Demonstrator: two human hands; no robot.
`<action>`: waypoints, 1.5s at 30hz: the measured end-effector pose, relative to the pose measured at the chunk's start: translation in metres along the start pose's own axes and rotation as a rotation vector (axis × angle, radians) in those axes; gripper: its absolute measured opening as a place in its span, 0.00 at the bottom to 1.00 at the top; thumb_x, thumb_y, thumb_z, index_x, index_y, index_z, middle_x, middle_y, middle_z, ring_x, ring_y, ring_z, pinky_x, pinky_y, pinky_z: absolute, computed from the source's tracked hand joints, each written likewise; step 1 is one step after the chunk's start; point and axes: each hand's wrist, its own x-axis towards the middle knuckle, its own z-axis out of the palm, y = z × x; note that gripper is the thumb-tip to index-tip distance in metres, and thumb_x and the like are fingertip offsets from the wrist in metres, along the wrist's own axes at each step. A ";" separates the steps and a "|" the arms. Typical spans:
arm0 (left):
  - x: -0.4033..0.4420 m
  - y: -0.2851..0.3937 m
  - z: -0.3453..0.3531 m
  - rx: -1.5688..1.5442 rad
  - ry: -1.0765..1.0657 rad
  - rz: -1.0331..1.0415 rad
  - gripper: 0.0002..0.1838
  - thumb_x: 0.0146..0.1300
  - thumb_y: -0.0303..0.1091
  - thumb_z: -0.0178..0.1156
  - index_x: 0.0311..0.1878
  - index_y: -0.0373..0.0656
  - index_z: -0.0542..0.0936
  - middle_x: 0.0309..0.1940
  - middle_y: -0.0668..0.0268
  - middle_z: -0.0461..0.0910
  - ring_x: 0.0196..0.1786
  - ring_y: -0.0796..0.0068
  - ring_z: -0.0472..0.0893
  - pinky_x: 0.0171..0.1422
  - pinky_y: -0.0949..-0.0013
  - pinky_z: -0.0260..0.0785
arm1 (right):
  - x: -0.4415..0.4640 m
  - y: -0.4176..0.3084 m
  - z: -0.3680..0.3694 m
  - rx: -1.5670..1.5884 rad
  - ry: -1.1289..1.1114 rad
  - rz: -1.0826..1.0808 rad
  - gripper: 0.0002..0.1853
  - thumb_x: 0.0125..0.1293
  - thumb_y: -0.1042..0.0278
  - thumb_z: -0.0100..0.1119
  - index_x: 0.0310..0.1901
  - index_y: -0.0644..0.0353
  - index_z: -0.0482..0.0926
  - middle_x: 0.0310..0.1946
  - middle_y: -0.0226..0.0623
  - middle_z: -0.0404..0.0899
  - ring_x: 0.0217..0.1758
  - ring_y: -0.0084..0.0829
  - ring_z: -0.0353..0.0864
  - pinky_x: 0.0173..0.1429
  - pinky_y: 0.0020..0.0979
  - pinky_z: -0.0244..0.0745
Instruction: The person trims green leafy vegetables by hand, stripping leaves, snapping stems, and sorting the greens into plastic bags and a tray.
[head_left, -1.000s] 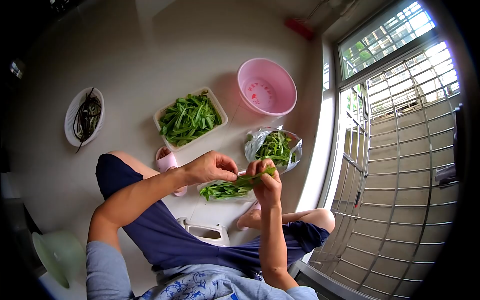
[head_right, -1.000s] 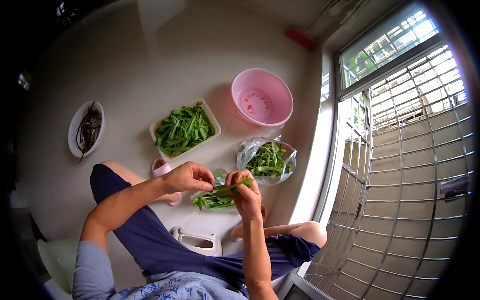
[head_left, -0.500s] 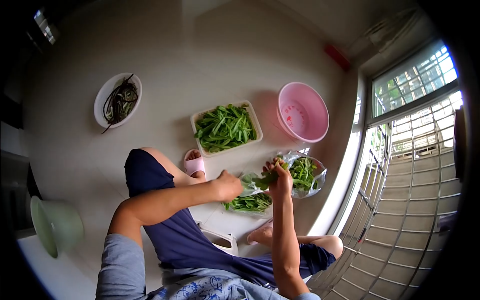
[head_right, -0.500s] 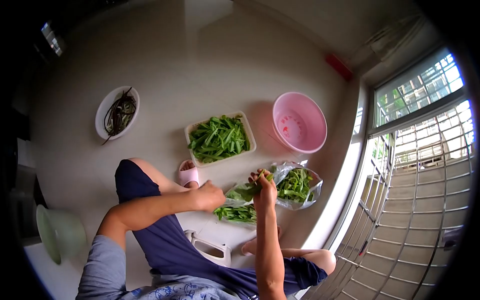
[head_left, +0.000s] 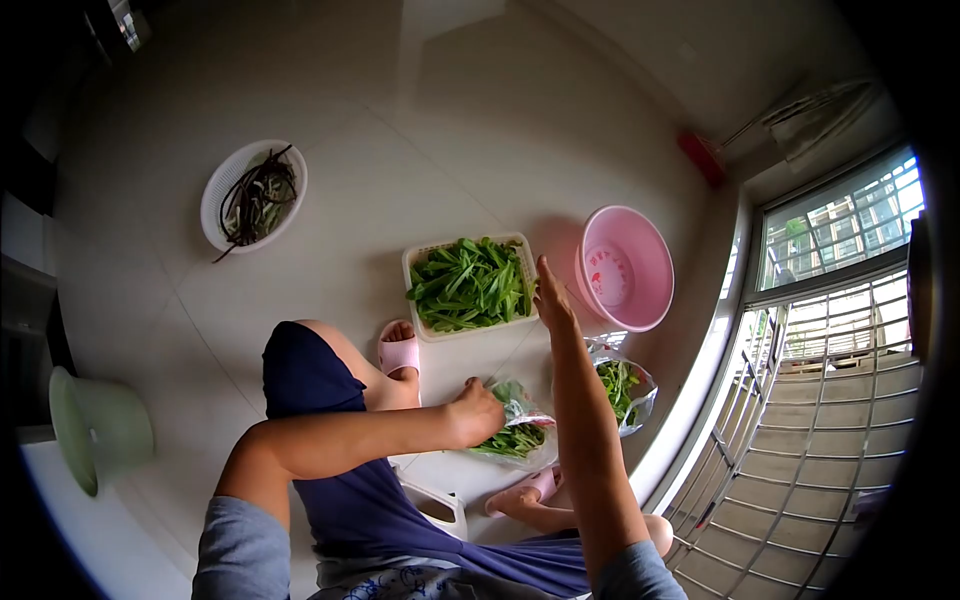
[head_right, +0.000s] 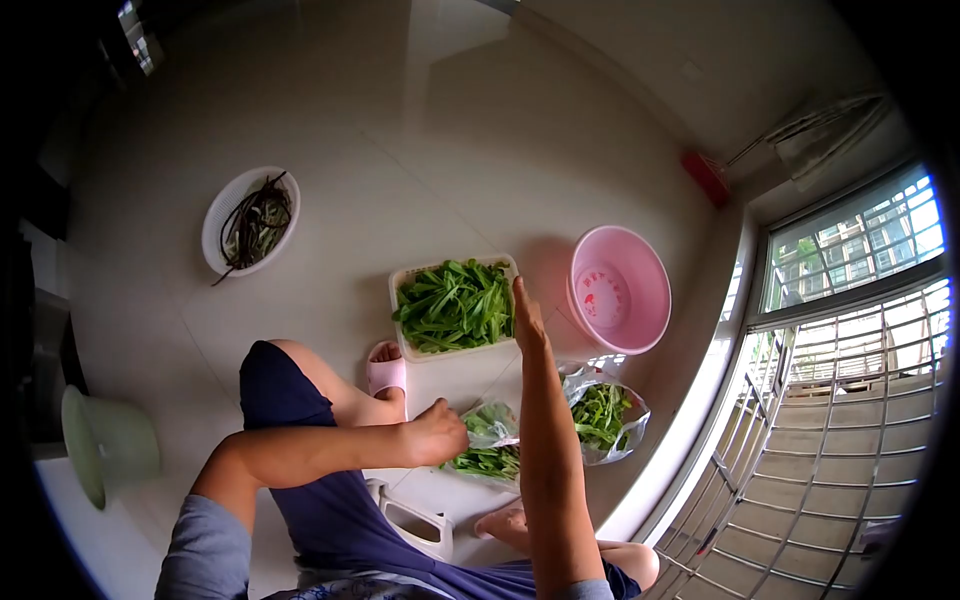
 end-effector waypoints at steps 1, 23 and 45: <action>0.001 -0.002 -0.003 -0.039 -0.020 -0.005 0.03 0.39 0.28 0.51 0.17 0.44 0.75 0.18 0.69 0.72 0.27 0.72 0.73 0.35 0.67 0.56 | 0.004 0.001 -0.006 -0.038 0.015 0.033 0.34 0.53 0.42 0.46 0.51 0.65 0.60 0.50 0.43 0.61 0.50 0.34 0.61 0.53 0.33 0.55; 0.054 -0.008 -0.015 -0.166 0.378 -0.023 0.05 0.44 0.34 0.56 0.22 0.44 0.74 0.22 0.65 0.72 0.32 0.69 0.73 0.39 0.68 0.59 | -0.226 0.013 -0.036 0.306 -0.242 0.016 0.15 0.60 0.65 0.45 0.42 0.69 0.69 0.37 0.41 0.73 0.39 0.31 0.74 0.44 0.29 0.71; 0.071 0.052 -0.003 -0.174 0.091 0.237 0.09 0.45 0.37 0.55 0.28 0.42 0.74 0.29 0.64 0.71 0.38 0.66 0.70 0.44 0.61 0.57 | -0.253 0.062 -0.116 0.120 0.354 -0.064 0.07 0.52 0.69 0.54 0.27 0.65 0.76 0.21 0.36 0.76 0.21 0.23 0.74 0.24 0.21 0.69</action>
